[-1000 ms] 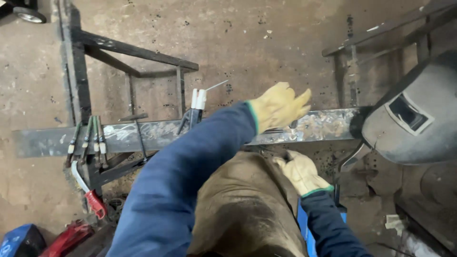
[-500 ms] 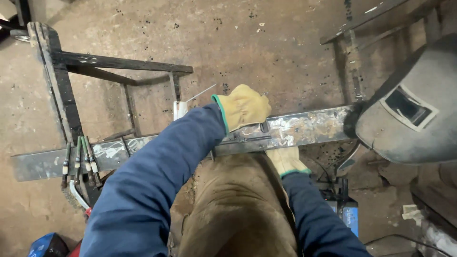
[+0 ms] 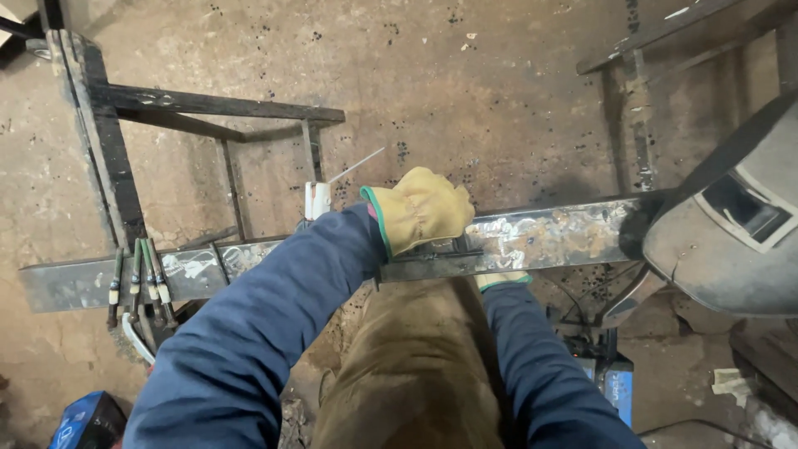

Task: The person welds a steel frame clamped on a work stand, striking an arc with a welding electrode holder while wearing a welding helmet. Between welds they chip and brush slag from the weld, measure the frame with a tape measure, and reposition the electrode before welding again.

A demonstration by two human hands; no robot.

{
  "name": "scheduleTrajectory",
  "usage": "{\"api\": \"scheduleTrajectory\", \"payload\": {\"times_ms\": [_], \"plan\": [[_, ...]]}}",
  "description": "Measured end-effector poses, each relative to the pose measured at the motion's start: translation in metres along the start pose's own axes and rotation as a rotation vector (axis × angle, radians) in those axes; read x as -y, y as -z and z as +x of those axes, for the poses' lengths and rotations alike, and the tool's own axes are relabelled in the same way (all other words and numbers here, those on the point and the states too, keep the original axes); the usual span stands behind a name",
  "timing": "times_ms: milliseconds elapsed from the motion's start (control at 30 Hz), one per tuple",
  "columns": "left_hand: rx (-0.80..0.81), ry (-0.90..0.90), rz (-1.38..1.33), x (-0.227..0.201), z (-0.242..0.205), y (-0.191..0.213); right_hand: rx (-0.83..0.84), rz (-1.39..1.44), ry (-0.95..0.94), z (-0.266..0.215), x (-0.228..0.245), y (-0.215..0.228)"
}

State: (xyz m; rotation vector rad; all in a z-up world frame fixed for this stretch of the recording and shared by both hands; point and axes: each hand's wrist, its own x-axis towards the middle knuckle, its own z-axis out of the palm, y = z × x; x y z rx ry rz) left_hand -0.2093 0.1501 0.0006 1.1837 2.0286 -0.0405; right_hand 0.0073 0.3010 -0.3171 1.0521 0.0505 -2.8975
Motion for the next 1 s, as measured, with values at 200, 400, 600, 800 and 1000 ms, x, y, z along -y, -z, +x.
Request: {"api": "scheduleTrajectory", "payload": {"times_ms": [200, 400, 600, 800, 1000], "plan": [[0.043, -0.008, -0.019, -0.002, -0.001, 0.006, 0.175, -0.899, 0.091, -0.014, 0.006, -0.022], [0.051, -0.032, -0.017, -0.001, 0.0, 0.003, 0.099, -1.987, 0.345, -0.018, 0.008, -0.056], [0.029, -0.053, -0.042, -0.001, 0.0, 0.003, 0.155, -0.76, 0.112, -0.011, 0.011, -0.01], [0.034, -0.066, -0.011, -0.005, -0.004, 0.008, 0.077, -0.235, 0.025, -0.02, 0.014, -0.009], [0.025, -0.043, 0.002, -0.007, -0.011, 0.009, -0.084, -0.123, -0.099, -0.026, 0.008, -0.016]]}}
